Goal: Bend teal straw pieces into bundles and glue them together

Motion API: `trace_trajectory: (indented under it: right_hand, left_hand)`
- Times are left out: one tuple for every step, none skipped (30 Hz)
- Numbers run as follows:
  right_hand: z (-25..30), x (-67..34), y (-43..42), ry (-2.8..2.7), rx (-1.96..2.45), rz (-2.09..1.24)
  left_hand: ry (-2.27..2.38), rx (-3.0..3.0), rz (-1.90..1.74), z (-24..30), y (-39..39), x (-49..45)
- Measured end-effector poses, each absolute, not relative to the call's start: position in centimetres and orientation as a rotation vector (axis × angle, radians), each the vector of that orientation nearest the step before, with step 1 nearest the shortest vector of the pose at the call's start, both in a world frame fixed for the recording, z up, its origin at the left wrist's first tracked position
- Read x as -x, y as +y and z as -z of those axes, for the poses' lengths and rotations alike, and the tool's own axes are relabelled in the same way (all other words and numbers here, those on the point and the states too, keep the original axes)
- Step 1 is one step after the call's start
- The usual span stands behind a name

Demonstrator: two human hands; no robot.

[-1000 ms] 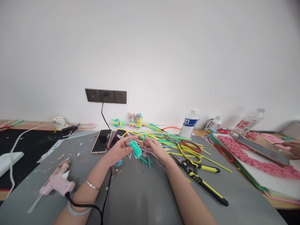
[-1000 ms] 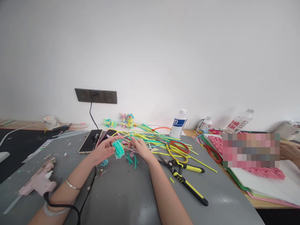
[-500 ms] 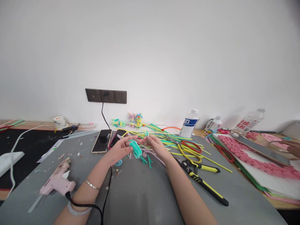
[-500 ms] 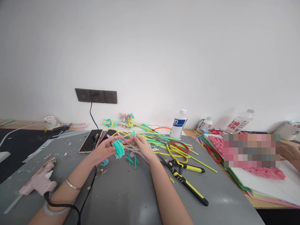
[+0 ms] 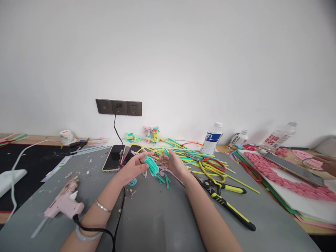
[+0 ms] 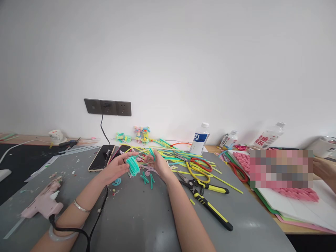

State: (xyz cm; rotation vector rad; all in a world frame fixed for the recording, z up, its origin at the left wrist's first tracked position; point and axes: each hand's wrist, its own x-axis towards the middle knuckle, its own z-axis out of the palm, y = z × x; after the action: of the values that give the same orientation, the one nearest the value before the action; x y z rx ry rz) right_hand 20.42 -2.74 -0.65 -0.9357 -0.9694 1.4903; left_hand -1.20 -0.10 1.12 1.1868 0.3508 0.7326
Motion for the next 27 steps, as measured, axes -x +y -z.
trace_trajectory:
  right_hand:
    - [0.59, -20.41, -2.69, -0.953, 0.933, -1.497]
    - [0.49, -20.40, -2.70, -0.948, 0.932, -1.498]
    - [0.36, -20.39, -2.77, -0.945, 0.927, -1.493]
    - [0.21, -20.39, -2.88, -0.943, 0.919, -1.491]
    - [0.07, -20.39, -3.02, -0.949, 0.909, -1.488]
    - [-0.05, -20.41, -3.16, -0.964, 0.898, -1.482]
    - [-0.14, -20.45, -3.28, -0.985, 0.889, -1.471]
    - [-0.17, -20.50, -3.38, -1.013, 0.886, -1.453]
    - [-0.16, -20.57, -3.43, -1.047, 0.891, -1.430]
    - [-0.11, -20.64, -3.43, -1.080, 0.903, -1.401]
    - [-0.03, -20.72, -3.41, -1.105, 0.919, -1.369]
    - [0.05, -20.78, -3.36, -1.123, 0.936, -1.339]
    - [0.12, -20.83, -3.30, -1.135, 0.949, -1.313]
    - [0.16, -20.86, -3.25, -1.141, 0.959, -1.295]
    - [0.17, -20.88, -3.21, -1.143, 0.965, -1.285]
    - [0.16, -20.89, -3.19, -1.143, 0.971, -1.281]
    - [0.12, -20.88, -3.19, -1.145, 0.975, -1.276]
    - [0.08, -20.88, -3.20, -1.151, 0.977, -1.271]
    - [0.04, -20.87, -3.21, -1.156, 0.979, -1.264]
    - [0.02, -20.86, -3.22, -1.162, 0.979, -1.258]
    - [0.02, -20.86, -3.22, -1.165, 0.977, -1.253]
    - [0.05, -20.87, -3.21, -1.169, 0.972, -1.251]
    - [0.10, -20.88, -3.20, -1.173, 0.968, -1.252]
    - [0.18, -20.89, -3.18, -1.178, 0.966, -1.254]
    - [0.27, -20.90, -3.15, -1.186, 0.969, -1.256]
    - [0.36, -20.91, -3.13, -1.196, 0.975, -1.257]
    - [0.44, -20.90, -3.11, -1.207, 0.981, -1.257]
  left_hand:
    - [0.355, -1.185, -0.734, -1.13, -0.10, 1.19]
    - [0.356, -1.183, -0.736, -1.15, -0.12, 1.18]
    - [0.355, -1.180, -0.738, -1.18, -0.13, 1.16]
    - [0.355, -1.177, -0.739, -1.21, -0.16, 1.15]
    - [0.355, -1.175, -0.741, -1.24, -0.18, 1.14]
    - [0.354, -1.173, -0.743, -1.26, -0.20, 1.12]
    - [0.354, -1.172, -0.744, -1.27, -0.21, 1.11]
    - [0.353, -1.170, -0.747, -1.26, -0.21, 1.10]
    - [0.351, -1.169, -0.750, -1.24, -0.20, 1.09]
    - [0.349, -1.169, -0.755, -1.21, -0.18, 1.09]
    - [0.349, -1.170, -0.761, -1.16, -0.15, 1.09]
    - [0.355, -1.173, -0.767, -1.11, -0.11, 1.09]
    - [0.365, -1.176, -0.774, -1.06, -0.07, 1.09]
    - [0.381, -1.180, -0.781, -1.02, -0.02, 1.10]
    - [0.401, -1.183, -0.788, -0.99, 0.01, 1.11]
    - [0.423, -1.185, -0.796, -0.97, 0.04, 1.11]
    - [0.441, -1.185, -0.804, -0.97, 0.06, 1.11]
    - [0.456, -1.183, -0.811, -0.99, 0.07, 1.11]
    - [0.468, -1.178, -0.817, -1.02, 0.07, 1.09]
    - [0.476, -1.173, -0.821, -1.05, 0.07, 1.08]
    - [0.481, -1.167, -0.822, -1.09, 0.06, 1.06]
    - [0.485, -1.164, -0.822, -1.11, 0.06, 1.05]
    - [0.490, -1.163, -0.822, -1.13, 0.05, 1.04]
    - [0.495, -1.165, -0.820, -1.13, 0.05, 1.05]
    - [0.500, -1.170, -0.819, -1.13, 0.05, 1.06]
    - [0.502, -1.178, -0.817, -1.13, 0.05, 1.08]
    - [0.504, -1.186, -0.814, -1.13, 0.04, 1.10]
